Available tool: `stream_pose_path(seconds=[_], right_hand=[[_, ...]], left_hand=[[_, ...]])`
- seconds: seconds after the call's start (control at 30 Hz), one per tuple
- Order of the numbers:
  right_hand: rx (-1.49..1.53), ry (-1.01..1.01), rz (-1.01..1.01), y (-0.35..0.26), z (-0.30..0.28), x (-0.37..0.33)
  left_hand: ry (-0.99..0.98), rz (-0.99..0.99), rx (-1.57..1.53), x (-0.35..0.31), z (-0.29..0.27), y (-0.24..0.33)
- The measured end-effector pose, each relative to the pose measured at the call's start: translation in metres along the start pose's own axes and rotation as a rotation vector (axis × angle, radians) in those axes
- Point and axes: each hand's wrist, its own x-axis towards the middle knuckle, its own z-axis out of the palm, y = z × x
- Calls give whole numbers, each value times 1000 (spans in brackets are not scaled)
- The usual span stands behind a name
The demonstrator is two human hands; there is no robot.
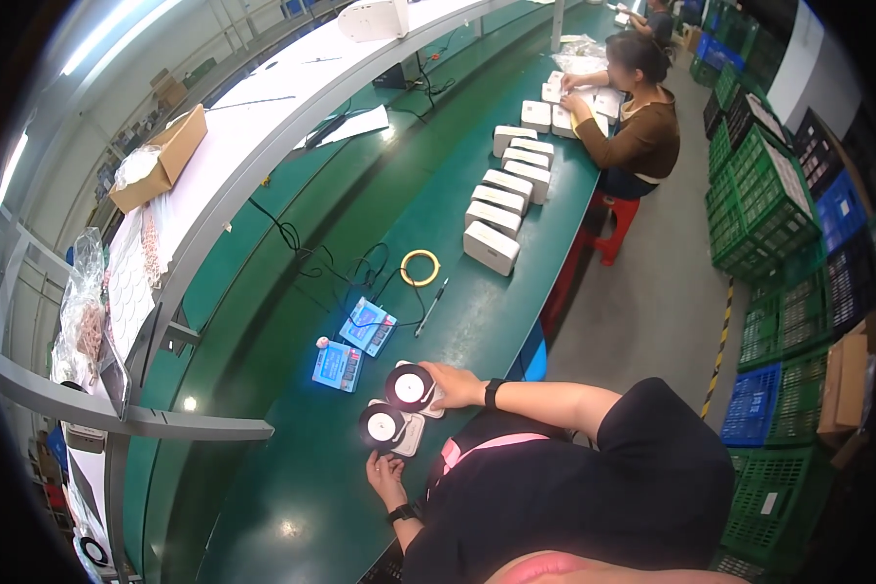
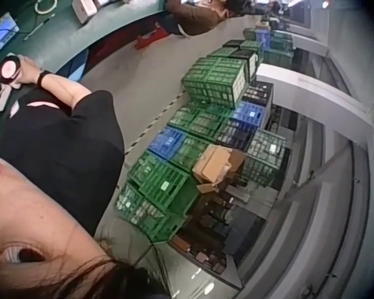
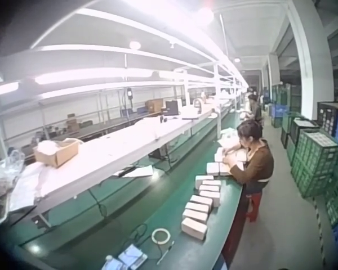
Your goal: The person picks up a small record player from the conveyor belt, places it on a testing device, and then moves it to a stack of boxes. They repeat this process, handling the record players and boxes one at a time.
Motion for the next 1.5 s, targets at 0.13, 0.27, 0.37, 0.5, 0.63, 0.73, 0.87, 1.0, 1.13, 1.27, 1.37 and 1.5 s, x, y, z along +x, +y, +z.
stream_pose_path(seconds=[0.13, 0.27, 0.37, 0.5, 0.63, 0.73, 0.87, 1.0, 1.13, 1.27, 1.37, 1.5], right_hand=[[-9, -4, 1, -1, -1, 1], [-45, -11, 11, -4, -3, 2], [-94, -11, 11, -7, -2, 0], [-326, 91, -94, -16, -2, -5], [-370, 64, -65, -26, -4, -2], [-348, -45, 20, -37, -8, 3], [-309, -72, -26, -30, -24, 9], [-166, 51, -42, -15, -30, 8], [-128, 225, -13, 13, -41, 13], [-37, 319, 93, 37, -65, 15], [122, 451, 95, 63, -79, 16], [229, 588, 154, 76, -95, 18]], left_hand=[[2, -11, -5, 0, 1, 2], [5, -23, -5, 1, 2, 6], [14, -34, -2, 1, 2, 8], [16, -46, -25, 1, 2, 9], [-1, -80, -65, 2, -2, 12], [-26, -139, -247, 5, -6, 16], [-43, -185, -254, 8, -10, 18], [-32, -201, -266, 8, -10, 21], [-30, -205, -257, 9, -7, 23], [-30, -208, -261, 9, -9, 22], [-42, -203, -260, 10, -8, 21], [-42, -192, -260, 9, -11, 19]])
